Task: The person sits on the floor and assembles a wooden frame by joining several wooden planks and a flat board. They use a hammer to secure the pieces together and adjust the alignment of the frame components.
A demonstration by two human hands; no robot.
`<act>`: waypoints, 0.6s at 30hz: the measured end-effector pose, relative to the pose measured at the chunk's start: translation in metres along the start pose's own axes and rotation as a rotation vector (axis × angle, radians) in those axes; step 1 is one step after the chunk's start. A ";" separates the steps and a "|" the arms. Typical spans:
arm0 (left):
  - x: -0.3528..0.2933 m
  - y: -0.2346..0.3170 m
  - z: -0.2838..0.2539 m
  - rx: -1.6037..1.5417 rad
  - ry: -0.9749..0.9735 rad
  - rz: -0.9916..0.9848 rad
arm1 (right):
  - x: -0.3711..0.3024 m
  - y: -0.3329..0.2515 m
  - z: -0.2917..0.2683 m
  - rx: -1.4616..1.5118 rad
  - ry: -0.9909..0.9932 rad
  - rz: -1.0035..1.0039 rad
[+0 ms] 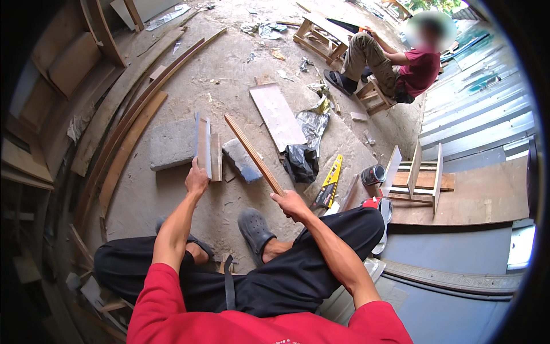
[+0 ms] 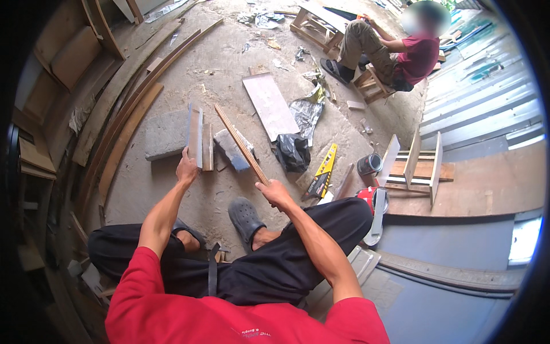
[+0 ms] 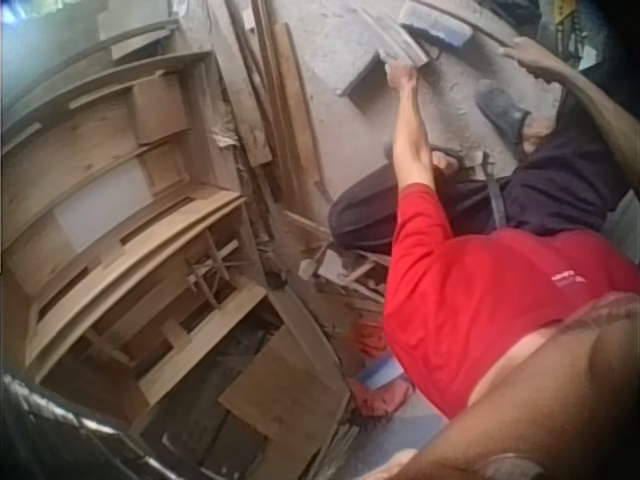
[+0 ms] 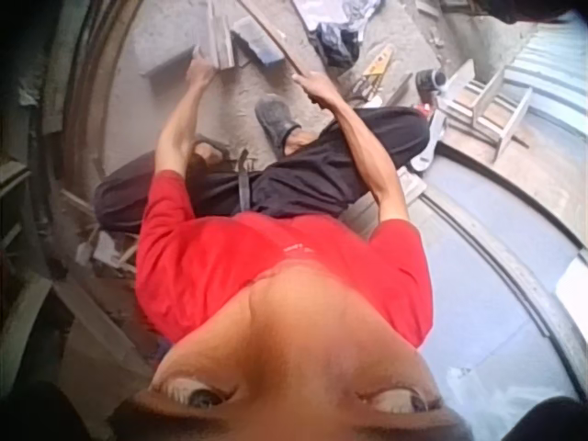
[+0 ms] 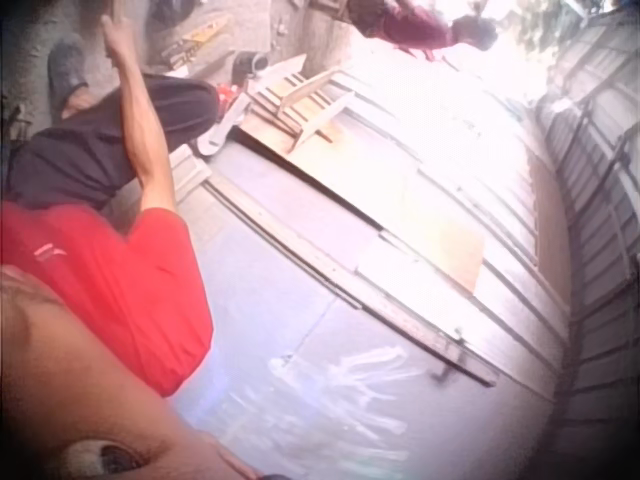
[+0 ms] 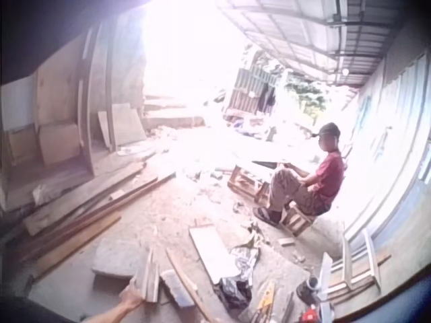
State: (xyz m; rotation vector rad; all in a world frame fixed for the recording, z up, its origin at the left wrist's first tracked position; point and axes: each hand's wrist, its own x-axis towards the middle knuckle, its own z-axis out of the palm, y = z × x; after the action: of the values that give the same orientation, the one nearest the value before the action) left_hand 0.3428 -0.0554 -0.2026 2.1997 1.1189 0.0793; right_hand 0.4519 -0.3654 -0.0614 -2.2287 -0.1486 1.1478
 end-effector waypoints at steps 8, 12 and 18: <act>-0.032 0.035 0.006 -0.503 0.431 0.009 | -0.014 -0.011 0.003 0.013 0.068 -0.075; -0.079 0.066 0.024 -0.717 0.428 -0.069 | -0.006 -0.005 0.012 0.088 0.121 -0.111; -0.137 0.081 0.054 -0.990 0.360 -0.042 | 0.000 -0.015 0.022 0.293 0.058 -0.110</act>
State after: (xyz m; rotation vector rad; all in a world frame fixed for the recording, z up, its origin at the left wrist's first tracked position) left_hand 0.3302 -0.2191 -0.1659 1.2866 0.9906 0.8456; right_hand 0.4375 -0.3425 -0.0624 -1.9672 -0.0729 0.9766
